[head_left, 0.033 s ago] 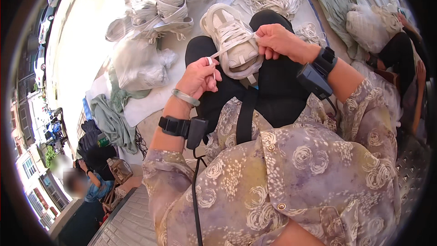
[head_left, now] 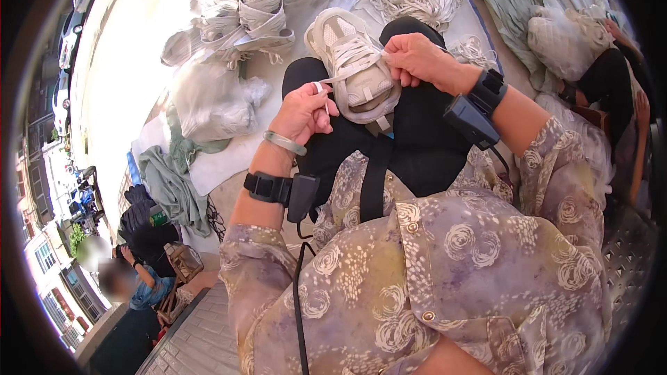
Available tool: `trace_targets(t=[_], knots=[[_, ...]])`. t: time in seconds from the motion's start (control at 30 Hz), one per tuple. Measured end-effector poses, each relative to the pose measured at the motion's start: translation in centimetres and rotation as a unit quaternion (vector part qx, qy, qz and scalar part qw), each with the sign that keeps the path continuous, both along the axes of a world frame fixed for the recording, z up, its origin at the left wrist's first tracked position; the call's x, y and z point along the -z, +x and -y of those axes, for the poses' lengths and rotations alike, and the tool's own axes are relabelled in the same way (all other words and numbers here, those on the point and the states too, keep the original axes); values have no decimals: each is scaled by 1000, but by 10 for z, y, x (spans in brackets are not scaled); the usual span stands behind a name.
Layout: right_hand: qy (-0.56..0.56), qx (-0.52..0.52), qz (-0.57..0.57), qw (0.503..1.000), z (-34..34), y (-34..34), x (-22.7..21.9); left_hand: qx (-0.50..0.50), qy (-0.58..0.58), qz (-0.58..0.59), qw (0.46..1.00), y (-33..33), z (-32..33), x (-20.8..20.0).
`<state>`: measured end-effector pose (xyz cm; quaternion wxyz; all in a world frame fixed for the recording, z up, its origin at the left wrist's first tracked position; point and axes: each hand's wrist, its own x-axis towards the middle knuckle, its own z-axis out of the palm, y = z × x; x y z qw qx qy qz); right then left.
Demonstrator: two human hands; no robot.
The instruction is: Tying and lacing white athletic shoes.
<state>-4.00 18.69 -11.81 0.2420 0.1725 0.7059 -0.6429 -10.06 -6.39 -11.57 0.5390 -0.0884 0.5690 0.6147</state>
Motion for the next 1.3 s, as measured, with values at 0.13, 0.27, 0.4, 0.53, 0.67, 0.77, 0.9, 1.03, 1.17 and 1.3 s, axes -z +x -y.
trace_targets(t=[0.13, 0.27, 0.4, 0.53, 0.67, 0.77, 0.9, 1.03, 1.17, 1.3], knots=[[-31, 111, -40, 993, 3, -15, 11, -76, 10, -66, 995, -27, -26, 14], [-66, 187, -105, 975, 1, 2, 17, -83, 1, -140, 987, -15, -24, 12], [-99, 186, -115, 971, -2, 13, 22, -105, -21, -199, 974, 8, -21, 10], [-125, 243, -115, 955, 3, 13, 26, -130, -25, -214, 968, 14, -21, 15], [-132, 276, -110, 946, 8, 11, 28, -181, -13, -208, 961, 14, -24, 22], [-127, 273, -110, 947, 10, 10, 27, -199, -15, -211, 957, 15, -25, 25], [-112, 273, -100, 950, 11, 8, 27, -205, 6, -199, 958, 16, -26, 25], [-105, 259, -95, 955, 12, 7, 26, -206, 1, -185, 961, 18, -23, 23], [-59, 237, -104, 964, 14, 7, 28, -150, -62, -201, 966, 18, -19, 19], [20, 196, -156, 968, 21, 7, 32, -136, -55, -243, 959, 19, -20, 20]])
